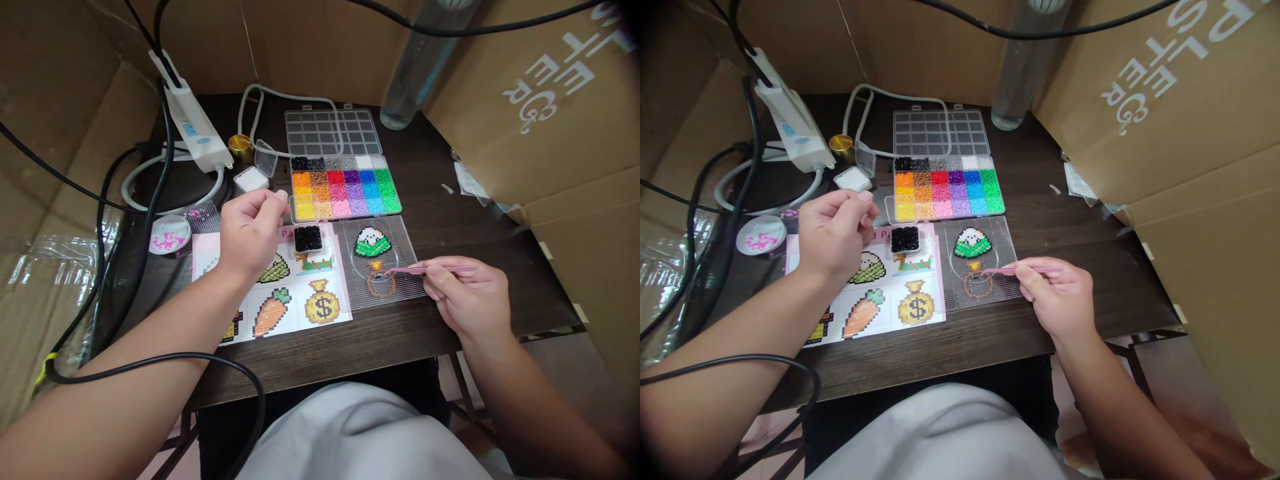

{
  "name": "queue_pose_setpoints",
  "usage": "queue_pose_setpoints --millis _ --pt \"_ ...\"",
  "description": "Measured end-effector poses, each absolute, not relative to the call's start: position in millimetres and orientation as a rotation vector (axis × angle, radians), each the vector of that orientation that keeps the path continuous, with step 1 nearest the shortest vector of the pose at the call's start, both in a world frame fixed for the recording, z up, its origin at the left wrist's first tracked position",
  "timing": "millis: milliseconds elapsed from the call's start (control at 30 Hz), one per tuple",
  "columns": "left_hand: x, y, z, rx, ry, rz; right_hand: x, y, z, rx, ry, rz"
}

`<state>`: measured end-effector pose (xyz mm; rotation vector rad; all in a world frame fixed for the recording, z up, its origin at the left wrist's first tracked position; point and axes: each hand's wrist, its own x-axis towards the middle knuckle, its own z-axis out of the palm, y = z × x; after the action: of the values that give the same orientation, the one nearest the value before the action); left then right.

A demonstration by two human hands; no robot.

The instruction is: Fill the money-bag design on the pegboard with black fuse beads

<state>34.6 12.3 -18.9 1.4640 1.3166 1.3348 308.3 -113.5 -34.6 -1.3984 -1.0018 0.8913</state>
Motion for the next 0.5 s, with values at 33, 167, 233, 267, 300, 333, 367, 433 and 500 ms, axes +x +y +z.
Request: queue_pose_setpoints --millis 33,167,233,267,300,333,367,433,500 --pt "34.5 12.5 -18.8 1.456 1.318 1.335 308.2 -113.2 -34.9 -1.398 -0.999 0.891" --pt "34.1 13.6 -17.9 1.388 1.275 1.359 309.0 -111.2 -36.9 -1.409 -1.012 0.890" --pt "33.6 14.5 -17.7 1.353 1.272 1.353 309.4 -110.5 -37.2 -1.416 -1.034 0.894" --pt "33.4 15.1 -17.8 1.339 1.270 1.350 309.4 -110.2 -37.0 -1.418 -1.042 0.893" --pt "33.1 15.6 -18.0 1.334 1.270 1.351 309.3 -110.0 -36.6 -1.421 -1.048 0.891" --pt "32.8 16.2 -18.2 1.334 1.270 1.355 309.1 -109.8 -36.0 -1.425 -1.052 0.887" --pt "32.5 16.7 -18.5 1.340 1.271 1.359 308.9 -109.6 -35.3 -1.429 -1.055 0.880" --pt "32.0 17.5 -19.2 1.355 1.280 1.372 308.4 -109.2 -33.9 -1.437 -1.063 0.867" --pt "31.6 18.0 -19.9 1.371 1.281 1.377 308.1 -109.1 -32.9 -1.438 -1.075 0.861"
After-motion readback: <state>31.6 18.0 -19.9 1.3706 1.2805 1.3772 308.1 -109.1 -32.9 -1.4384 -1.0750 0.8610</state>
